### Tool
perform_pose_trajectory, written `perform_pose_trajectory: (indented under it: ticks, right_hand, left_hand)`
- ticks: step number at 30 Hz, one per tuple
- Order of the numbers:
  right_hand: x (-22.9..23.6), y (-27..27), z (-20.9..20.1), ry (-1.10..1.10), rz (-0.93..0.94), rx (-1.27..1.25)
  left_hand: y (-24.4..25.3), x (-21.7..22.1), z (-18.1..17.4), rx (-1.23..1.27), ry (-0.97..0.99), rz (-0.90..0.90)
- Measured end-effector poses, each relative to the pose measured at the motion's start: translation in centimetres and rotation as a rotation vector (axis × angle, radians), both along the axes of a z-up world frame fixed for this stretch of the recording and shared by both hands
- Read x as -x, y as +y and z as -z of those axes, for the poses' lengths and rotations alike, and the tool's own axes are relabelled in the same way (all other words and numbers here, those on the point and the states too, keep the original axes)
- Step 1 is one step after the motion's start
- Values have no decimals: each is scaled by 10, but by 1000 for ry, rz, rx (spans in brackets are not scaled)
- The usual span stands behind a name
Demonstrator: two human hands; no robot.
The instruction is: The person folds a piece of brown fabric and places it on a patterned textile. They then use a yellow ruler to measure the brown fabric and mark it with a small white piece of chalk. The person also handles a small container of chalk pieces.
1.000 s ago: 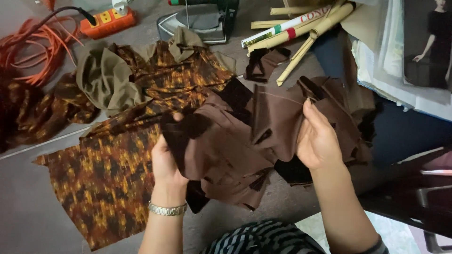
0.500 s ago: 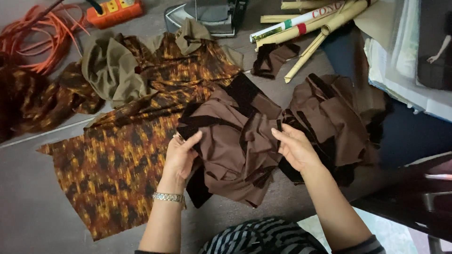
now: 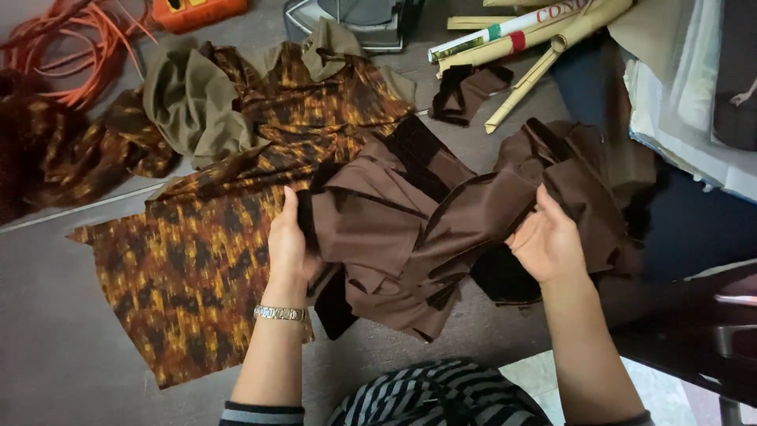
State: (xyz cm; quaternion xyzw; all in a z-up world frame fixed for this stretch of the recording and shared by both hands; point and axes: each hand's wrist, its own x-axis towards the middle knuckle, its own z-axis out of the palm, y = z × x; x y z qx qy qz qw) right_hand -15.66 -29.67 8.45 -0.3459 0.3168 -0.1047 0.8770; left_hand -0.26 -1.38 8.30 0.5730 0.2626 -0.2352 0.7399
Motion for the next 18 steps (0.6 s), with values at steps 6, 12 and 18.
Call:
perform_pose_trajectory:
  ticks: [6,12,18]
  right_hand:
    - [4,-3,3,-35,8,-28]
    - [3,-4,-6,-55,12,-26]
    - [-36,64,-94,-87,98,-209]
  left_hand:
    - [-1,8,-22,170,-86,-11]
    - [21,2,37,304,-130,3]
    - [5,31,-5,446,-21,-64]
